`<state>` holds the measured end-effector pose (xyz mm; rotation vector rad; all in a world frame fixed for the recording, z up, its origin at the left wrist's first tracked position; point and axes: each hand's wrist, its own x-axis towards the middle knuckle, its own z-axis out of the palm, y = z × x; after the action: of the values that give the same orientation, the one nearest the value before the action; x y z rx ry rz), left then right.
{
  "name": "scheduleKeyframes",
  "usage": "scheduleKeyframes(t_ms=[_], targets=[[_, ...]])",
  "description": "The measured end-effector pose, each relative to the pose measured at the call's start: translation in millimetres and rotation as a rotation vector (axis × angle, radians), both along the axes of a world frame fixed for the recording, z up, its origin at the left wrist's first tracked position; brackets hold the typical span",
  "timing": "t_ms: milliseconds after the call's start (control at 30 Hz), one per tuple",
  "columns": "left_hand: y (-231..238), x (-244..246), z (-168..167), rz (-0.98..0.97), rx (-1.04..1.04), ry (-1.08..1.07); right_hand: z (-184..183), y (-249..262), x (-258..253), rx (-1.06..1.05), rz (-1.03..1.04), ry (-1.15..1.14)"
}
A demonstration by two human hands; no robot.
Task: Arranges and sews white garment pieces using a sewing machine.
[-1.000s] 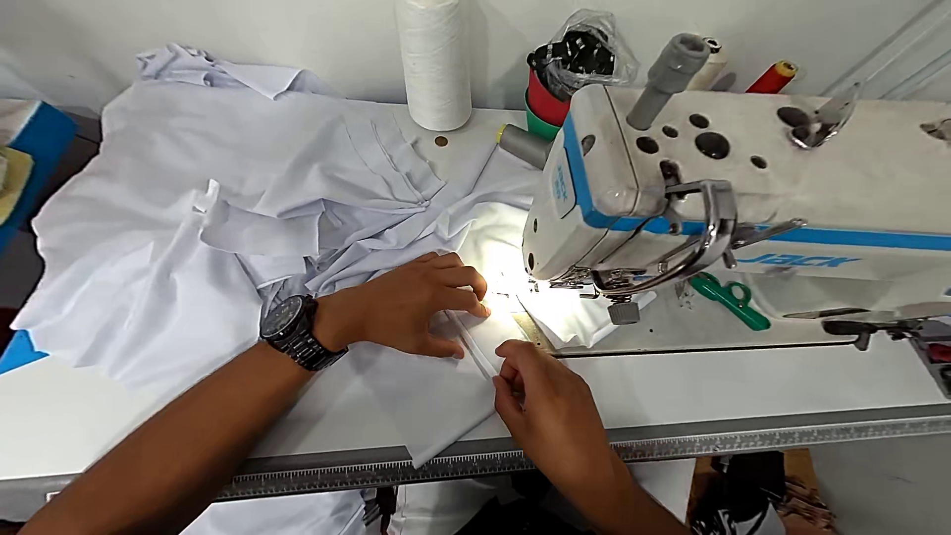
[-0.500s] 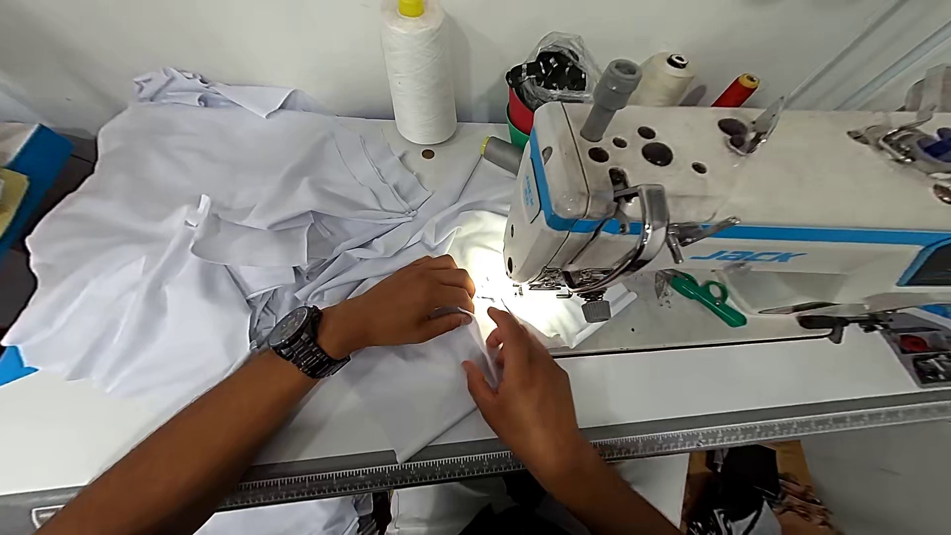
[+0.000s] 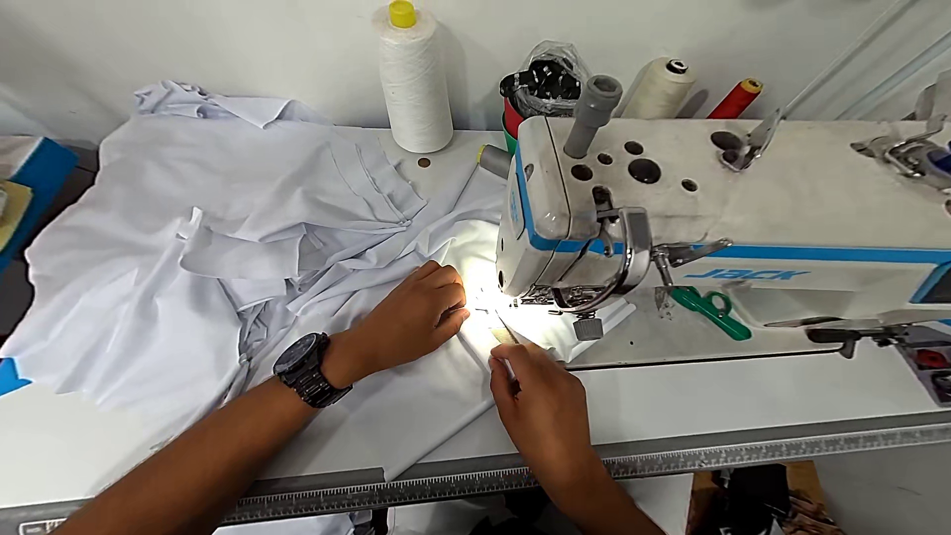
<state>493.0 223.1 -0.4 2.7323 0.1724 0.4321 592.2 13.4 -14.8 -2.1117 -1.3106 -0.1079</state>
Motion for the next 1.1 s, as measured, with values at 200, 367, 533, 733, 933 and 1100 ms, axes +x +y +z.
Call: scheduleKeyframes(t_ms=[200, 367, 533, 733, 933, 1100], targets=[[-5.3, -0.6, -2.6, 0.072, 0.107, -0.003, -1.0, -2.0, -3.8, -0.014, -0.022, -0.133], [-22.0, -1.5, 4.4, -0.033, 0.218, -0.094, 6.9, -5.9, 5.4, -0.055, 0.081, -0.309], [-78.7, -15.1, -6.4, 0.138, 0.332, 0.061, 2.9, -14.6, 45.6, -0.113, 0.387, -0.160], [-51.5, -8.7, -15.3, -0.070, 0.147, 0.095, -6.8, -34.3, 45.8, -0.171, 0.275, -0.146], [-21.0, 6.0, -9.1, -0.204, 0.164, 0.106, -10.2, -33.0, 41.6, -0.193, 0.201, -0.153], [-21.0, 2.4, -7.1, -0.194, 0.164, 0.091, -11.2, -33.1, 43.2, -0.192, 0.216, -0.122]])
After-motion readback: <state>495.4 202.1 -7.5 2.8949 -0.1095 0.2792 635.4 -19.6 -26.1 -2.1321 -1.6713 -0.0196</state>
